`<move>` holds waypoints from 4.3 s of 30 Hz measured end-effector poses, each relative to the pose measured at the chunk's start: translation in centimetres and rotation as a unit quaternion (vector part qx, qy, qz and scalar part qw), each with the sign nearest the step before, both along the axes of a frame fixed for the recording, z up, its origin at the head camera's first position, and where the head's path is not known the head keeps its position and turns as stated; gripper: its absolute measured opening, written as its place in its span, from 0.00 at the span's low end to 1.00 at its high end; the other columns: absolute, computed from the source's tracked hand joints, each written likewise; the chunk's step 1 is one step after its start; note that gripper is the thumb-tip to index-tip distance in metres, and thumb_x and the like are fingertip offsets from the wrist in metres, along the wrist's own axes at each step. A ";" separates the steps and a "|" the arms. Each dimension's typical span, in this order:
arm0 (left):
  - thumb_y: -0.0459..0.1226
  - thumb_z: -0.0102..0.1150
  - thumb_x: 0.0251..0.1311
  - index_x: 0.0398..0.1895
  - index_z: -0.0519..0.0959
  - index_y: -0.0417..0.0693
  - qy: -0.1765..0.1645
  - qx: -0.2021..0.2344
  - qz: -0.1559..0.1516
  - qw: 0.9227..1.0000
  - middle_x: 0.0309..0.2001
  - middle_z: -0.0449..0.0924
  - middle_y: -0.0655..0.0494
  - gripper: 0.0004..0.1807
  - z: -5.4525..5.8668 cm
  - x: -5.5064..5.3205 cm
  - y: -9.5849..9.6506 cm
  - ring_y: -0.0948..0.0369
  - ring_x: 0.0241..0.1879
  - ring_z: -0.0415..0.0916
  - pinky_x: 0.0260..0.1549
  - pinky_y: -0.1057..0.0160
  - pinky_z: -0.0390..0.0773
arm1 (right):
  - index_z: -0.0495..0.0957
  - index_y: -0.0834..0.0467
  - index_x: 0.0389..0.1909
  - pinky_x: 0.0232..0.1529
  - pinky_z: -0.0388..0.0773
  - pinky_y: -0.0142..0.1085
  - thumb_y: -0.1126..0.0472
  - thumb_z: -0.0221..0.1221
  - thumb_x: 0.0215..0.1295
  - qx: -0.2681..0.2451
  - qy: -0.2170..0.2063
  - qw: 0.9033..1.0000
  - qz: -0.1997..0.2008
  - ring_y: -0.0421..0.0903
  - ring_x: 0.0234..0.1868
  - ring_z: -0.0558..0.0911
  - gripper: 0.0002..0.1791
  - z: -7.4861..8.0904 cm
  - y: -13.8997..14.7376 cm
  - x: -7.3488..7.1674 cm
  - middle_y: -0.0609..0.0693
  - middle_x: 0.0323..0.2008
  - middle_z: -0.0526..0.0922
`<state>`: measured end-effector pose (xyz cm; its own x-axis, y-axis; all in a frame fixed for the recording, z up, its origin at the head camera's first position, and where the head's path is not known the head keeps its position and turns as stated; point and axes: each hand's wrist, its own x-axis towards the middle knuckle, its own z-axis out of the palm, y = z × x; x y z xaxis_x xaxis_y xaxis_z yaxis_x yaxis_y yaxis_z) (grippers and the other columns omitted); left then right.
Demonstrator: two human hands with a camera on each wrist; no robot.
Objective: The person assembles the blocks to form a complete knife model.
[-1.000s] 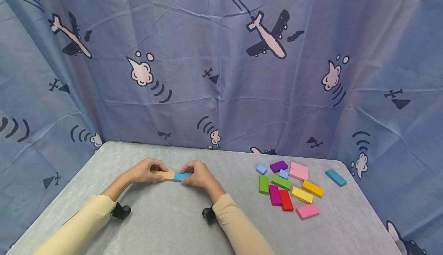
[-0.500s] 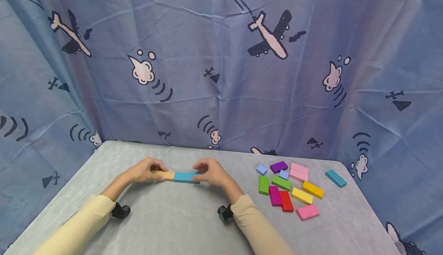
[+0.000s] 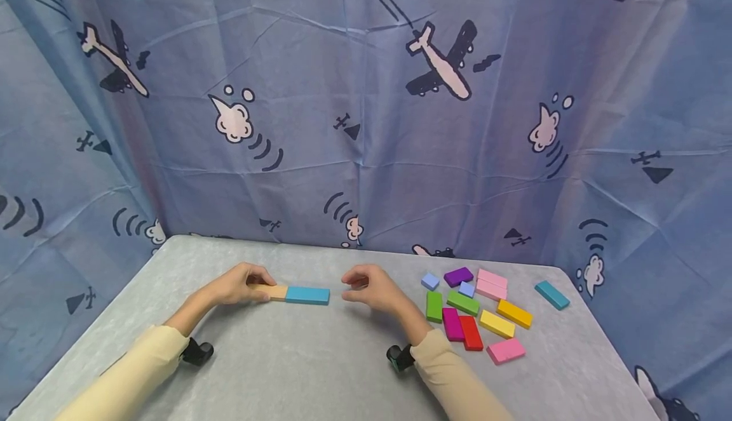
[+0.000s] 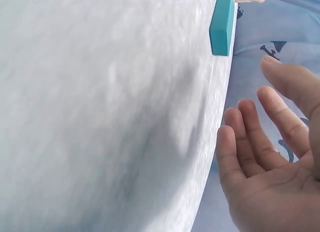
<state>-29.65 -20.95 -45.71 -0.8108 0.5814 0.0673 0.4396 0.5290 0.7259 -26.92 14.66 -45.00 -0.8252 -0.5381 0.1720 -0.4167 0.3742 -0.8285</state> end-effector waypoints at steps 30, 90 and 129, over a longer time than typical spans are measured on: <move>0.29 0.75 0.56 0.41 0.87 0.40 -0.001 -0.005 0.006 1.000 0.37 0.84 0.55 0.10 -0.3 -0.1 -0.2 0.59 0.36 0.79 0.40 0.58 0.78 | 0.78 0.70 0.58 0.49 0.80 0.36 0.60 0.68 0.67 0.024 -0.083 0.990 -0.114 0.58 0.54 0.81 0.23 2.3 13.5 3.1 0.65 0.54 0.80; 0.29 0.75 0.55 0.40 0.87 0.39 0.004 0.003 0.000 1.000 0.36 0.84 0.54 0.10 -0.3 -0.2 -0.2 0.61 0.35 0.77 0.40 0.59 0.77 | 0.81 0.66 0.56 0.56 0.75 0.55 0.61 0.78 0.53 0.166 -0.022 0.982 -0.085 0.61 0.54 0.80 0.30 0.8 14.9 2.5 0.60 0.52 0.82; 0.29 0.75 0.55 0.41 0.87 0.40 0.000 0.002 0.005 1.000 0.36 0.84 0.56 0.10 -0.3 -0.2 -0.2 0.60 0.35 0.76 0.38 0.60 0.76 | 0.80 0.68 0.55 0.57 0.73 0.32 0.63 0.71 0.63 -0.008 -0.023 1.000 -0.009 0.59 0.56 0.78 0.22 0.8 12.6 3.1 0.67 0.54 0.80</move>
<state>-29.81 -21.17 -45.96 -0.8167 0.5728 0.0704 0.4344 0.5299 0.7284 -23.83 27.24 -44.20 -0.8417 -0.5209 0.1420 -0.3710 0.3671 -0.8530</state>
